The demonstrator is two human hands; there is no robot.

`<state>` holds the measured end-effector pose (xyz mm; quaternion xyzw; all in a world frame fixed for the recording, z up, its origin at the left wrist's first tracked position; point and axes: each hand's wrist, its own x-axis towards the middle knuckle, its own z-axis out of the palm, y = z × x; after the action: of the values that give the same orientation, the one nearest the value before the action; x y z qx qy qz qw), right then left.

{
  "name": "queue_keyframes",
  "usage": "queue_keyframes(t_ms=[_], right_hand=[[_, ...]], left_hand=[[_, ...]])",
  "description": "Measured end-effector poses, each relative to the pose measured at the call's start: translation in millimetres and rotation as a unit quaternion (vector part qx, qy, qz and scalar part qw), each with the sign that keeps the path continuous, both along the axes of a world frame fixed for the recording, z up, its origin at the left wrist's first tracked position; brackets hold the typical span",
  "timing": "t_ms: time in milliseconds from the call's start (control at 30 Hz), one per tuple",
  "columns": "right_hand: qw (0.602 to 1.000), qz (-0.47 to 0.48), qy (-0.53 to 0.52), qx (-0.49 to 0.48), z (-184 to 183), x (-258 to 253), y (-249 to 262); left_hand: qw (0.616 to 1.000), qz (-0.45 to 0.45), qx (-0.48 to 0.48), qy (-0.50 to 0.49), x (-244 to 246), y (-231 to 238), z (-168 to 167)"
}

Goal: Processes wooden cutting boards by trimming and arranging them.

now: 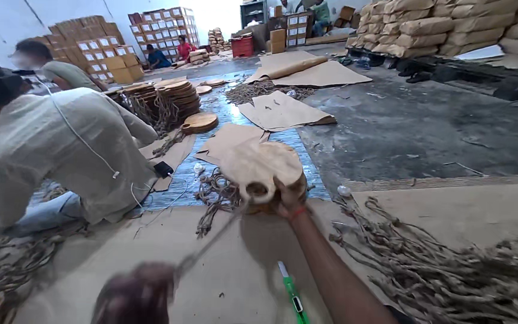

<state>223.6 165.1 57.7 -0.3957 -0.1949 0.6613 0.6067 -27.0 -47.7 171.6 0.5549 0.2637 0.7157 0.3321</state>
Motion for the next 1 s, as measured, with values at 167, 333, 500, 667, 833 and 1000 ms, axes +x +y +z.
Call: queue_keyframes(t_ms=[167,333,500,667,833,1000], right_hand=[[0.971,0.060,-0.227,-0.030,8.4,-10.4,60.0],[0.918,0.207,-0.336,-0.022,-70.1,9.0,-39.8],[0.908,0.171,-0.376,-0.070,-139.1,64.2,-125.7],[0.901,0.081,-0.421,-0.061,-143.0,71.3,-89.4],[0.888,0.114,-0.439,-0.080,-179.9,55.8,-70.3],[0.905,0.128,-0.392,-0.104,-181.6,58.0,-69.2]], left_hand=[[0.964,0.157,-0.182,0.111,-24.4,162.8,-63.7],[0.927,0.069,-0.360,0.082,-4.7,196.5,-121.0],[0.893,0.168,-0.412,0.071,-39.4,207.9,-127.6],[0.743,0.281,-0.452,0.405,-79.6,244.4,-143.2],[0.670,0.110,-0.262,0.685,7.5,316.3,-127.8],[0.504,-0.027,-0.165,0.847,100.2,410.0,-141.3]])
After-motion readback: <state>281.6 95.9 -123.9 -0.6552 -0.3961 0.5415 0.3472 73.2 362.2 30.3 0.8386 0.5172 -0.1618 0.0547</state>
